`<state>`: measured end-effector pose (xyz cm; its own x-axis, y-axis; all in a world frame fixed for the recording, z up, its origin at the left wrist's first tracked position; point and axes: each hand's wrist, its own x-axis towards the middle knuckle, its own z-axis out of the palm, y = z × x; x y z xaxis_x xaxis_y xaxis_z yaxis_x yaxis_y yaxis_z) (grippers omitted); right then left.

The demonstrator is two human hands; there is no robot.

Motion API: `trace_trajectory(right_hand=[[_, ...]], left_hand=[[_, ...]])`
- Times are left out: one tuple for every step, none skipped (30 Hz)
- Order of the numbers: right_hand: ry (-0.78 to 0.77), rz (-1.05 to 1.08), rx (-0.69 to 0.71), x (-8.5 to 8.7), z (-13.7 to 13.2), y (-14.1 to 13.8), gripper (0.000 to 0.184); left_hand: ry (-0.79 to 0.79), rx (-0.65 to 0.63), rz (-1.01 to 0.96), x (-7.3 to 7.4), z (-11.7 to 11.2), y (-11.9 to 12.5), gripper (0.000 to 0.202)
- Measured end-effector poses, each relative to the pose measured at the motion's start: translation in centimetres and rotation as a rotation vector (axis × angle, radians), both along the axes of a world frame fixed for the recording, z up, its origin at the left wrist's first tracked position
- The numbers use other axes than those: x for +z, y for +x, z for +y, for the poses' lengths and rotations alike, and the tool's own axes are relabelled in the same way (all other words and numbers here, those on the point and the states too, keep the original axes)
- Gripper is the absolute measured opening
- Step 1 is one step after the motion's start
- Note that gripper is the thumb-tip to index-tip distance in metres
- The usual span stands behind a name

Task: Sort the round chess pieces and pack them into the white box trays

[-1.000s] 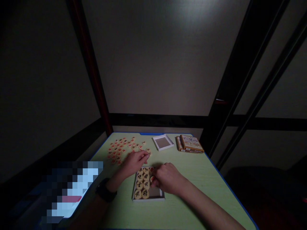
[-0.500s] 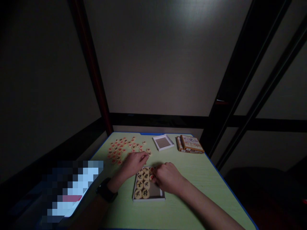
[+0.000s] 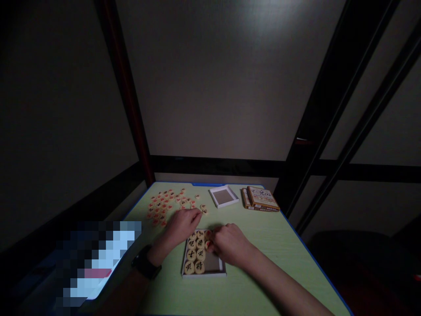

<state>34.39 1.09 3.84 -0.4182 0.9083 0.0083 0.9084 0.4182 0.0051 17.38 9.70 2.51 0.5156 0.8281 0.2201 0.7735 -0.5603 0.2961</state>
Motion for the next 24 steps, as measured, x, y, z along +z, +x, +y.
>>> trace_trajectory(right_hand=[[0.007,-0.001,0.001,-0.1,0.0,0.0,0.011],[0.015,-0.002,0.003,-0.1,0.0,0.1,0.012],[0.019,-0.003,0.005,-0.2,0.1,0.1,0.012],[0.017,-0.004,0.005,-0.2,0.1,0.2,0.012],[0.010,-0.005,0.003,-0.2,0.1,0.2,0.012],[0.002,-0.005,0.000,-0.2,0.1,0.2,0.012],[-0.003,-0.004,-0.004,-0.2,0.1,0.2,0.012],[-0.006,-0.004,-0.006,-0.1,0.1,0.3,0.013],[-0.004,-0.004,-0.006,-0.1,0.1,0.3,0.013],[0.001,-0.005,-0.004,0.0,0.1,0.3,0.014],[0.006,-0.006,0.001,0.0,0.1,0.3,0.014],[0.009,-0.006,0.005,0.0,0.1,0.3,0.014],[0.009,-0.006,0.009,0.0,0.1,0.3,0.014],[0.005,-0.004,0.010,0.0,0.1,0.3,0.014],[0.002,-0.003,0.007,0.0,0.1,0.3,0.013],[-0.001,-0.002,0.002,0.1,0.1,0.3,0.013],[-0.005,0.001,-0.002,0.1,0.1,0.3,0.013],[-0.009,0.008,-0.005,0.2,0.1,0.3,0.013],[-0.015,0.021,-0.008,0.3,0.1,0.3,0.012],[-0.020,0.042,-0.007,0.4,0.1,0.4,0.012],[-0.022,0.069,-0.001,0.6,0.0,0.5,0.011],[-0.020,0.100,0.009,0.7,0.0,0.6,0.011],[-0.013,0.130,0.021,0.7,0.0,0.7,0.012],[-0.002,0.154,0.034,0.8,0.1,0.8,0.012]], left_hand=[[0.002,-0.002,0.000,0.0,0.0,0.0,0.033],[0.006,-0.003,-0.001,0.1,0.0,0.0,0.033],[0.011,-0.002,-0.001,0.1,0.0,0.0,0.033],[0.014,0.002,0.001,0.1,0.0,0.0,0.033],[0.017,0.007,0.004,0.0,0.0,-0.1,0.033],[0.021,0.011,0.007,0.0,0.0,-0.1,0.033],[0.024,0.013,0.011,0.0,0.0,-0.1,0.033],[0.027,0.014,0.015,0.0,0.0,-0.1,0.033],[0.029,0.013,0.018,-0.1,0.0,-0.1,0.033],[0.031,0.009,0.019,-0.1,0.0,-0.1,0.033],[0.032,0.008,0.019,-0.1,0.0,-0.1,0.033],[0.033,0.009,0.019,-0.1,0.0,-0.1,0.033],[0.033,0.011,0.019,0.0,0.0,-0.1,0.033],[0.033,0.014,0.022,0.0,0.1,-0.1,0.033],[0.032,0.023,0.028,0.1,0.1,-0.1,0.032],[0.030,0.038,0.036,0.2,0.1,-0.2,0.031],[0.032,0.061,0.044,0.2,0.2,-0.2,0.030],[0.038,0.088,0.050,0.2,0.3,-0.2,0.030],[0.049,0.119,0.050,0.2,0.5,-0.3,0.029],[0.069,0.147,0.039,0.2,0.7,-0.4,0.029],[0.095,0.171,0.020,0.0,1.0,-0.6,0.029],[0.126,0.191,-0.004,-0.1,1.4,-0.7,0.030],[0.158,0.212,-0.028,-0.3,1.7,-0.9,0.031],[0.191,0.230,-0.048,-0.5,2.1,-1.1,0.034]])
